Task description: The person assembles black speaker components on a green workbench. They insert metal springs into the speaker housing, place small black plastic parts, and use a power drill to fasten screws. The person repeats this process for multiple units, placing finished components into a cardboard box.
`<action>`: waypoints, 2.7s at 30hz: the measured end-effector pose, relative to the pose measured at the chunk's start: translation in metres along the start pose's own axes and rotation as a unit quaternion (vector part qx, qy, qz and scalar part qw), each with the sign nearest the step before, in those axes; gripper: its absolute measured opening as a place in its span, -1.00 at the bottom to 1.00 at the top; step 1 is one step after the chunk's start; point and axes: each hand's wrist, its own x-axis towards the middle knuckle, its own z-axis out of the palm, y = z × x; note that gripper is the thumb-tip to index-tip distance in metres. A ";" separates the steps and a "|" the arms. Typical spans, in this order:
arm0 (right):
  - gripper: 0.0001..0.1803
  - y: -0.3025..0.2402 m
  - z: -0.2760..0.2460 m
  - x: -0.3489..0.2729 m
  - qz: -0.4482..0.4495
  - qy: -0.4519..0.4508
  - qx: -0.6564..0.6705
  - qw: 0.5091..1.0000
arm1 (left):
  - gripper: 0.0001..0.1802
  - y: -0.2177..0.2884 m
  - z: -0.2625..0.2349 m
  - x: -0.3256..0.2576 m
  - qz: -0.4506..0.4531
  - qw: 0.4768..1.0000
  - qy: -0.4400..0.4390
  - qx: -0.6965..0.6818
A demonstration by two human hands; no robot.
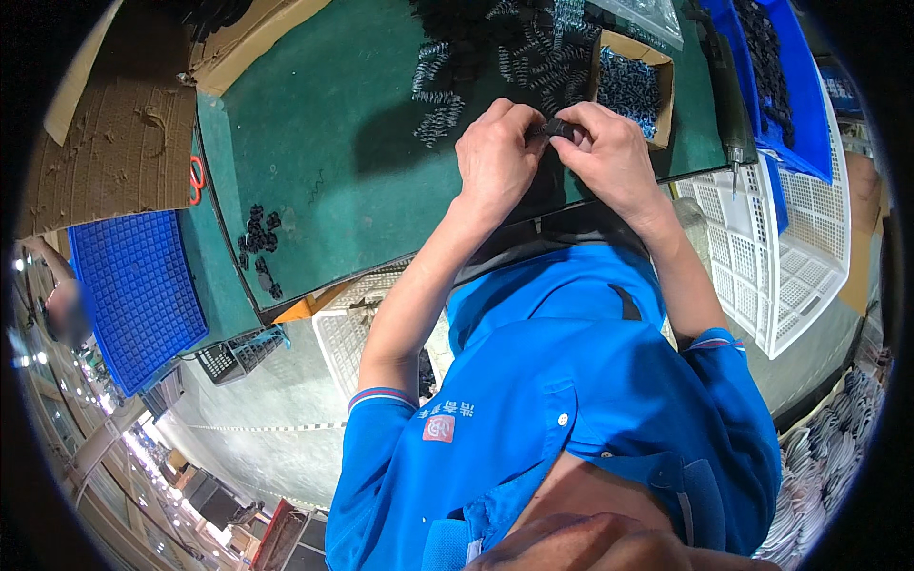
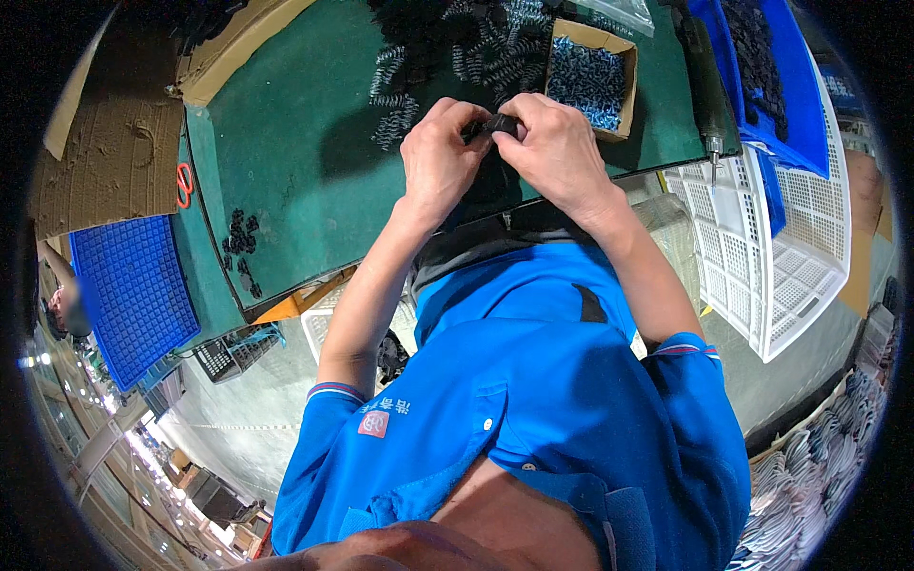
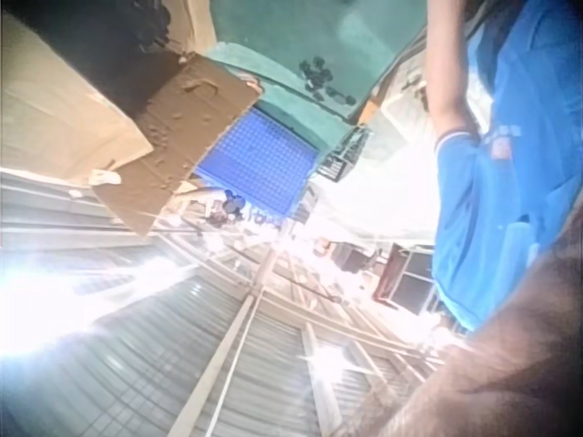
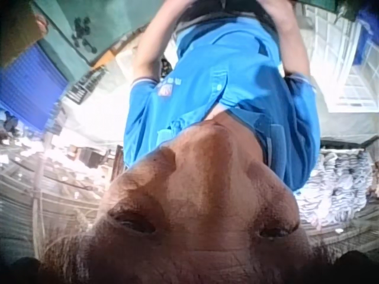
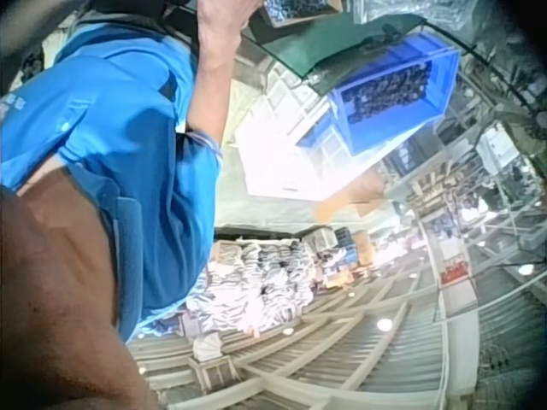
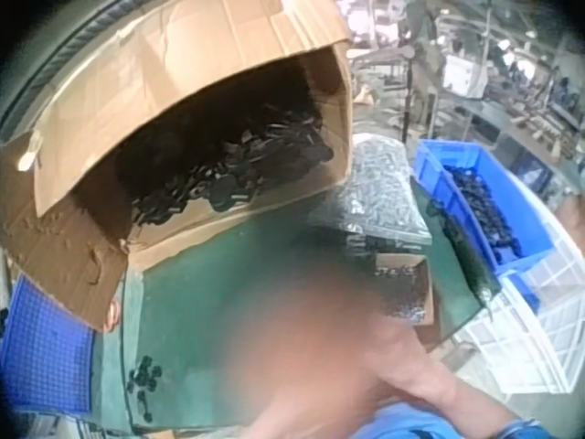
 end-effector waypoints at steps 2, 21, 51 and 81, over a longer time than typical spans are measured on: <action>-0.80 -0.002 0.002 0.001 0.025 -0.015 -0.024 0.999 | -0.88 -0.001 0.001 0.001 -0.002 1.000 0.004 -0.008; -0.77 0.017 0.036 -0.013 0.020 0.079 0.073 0.994 | -0.48 -0.027 -0.031 0.010 -0.276 0.865 -0.268 -0.320; -0.80 -0.016 0.018 -0.064 -0.019 0.077 0.259 0.963 | -0.64 0.021 -0.016 -0.086 -0.325 0.651 -0.066 -0.683; -0.71 0.045 0.049 -0.050 -0.109 -0.012 -0.073 0.991 | -0.55 0.004 -0.016 -0.041 0.137 0.956 -0.124 0.228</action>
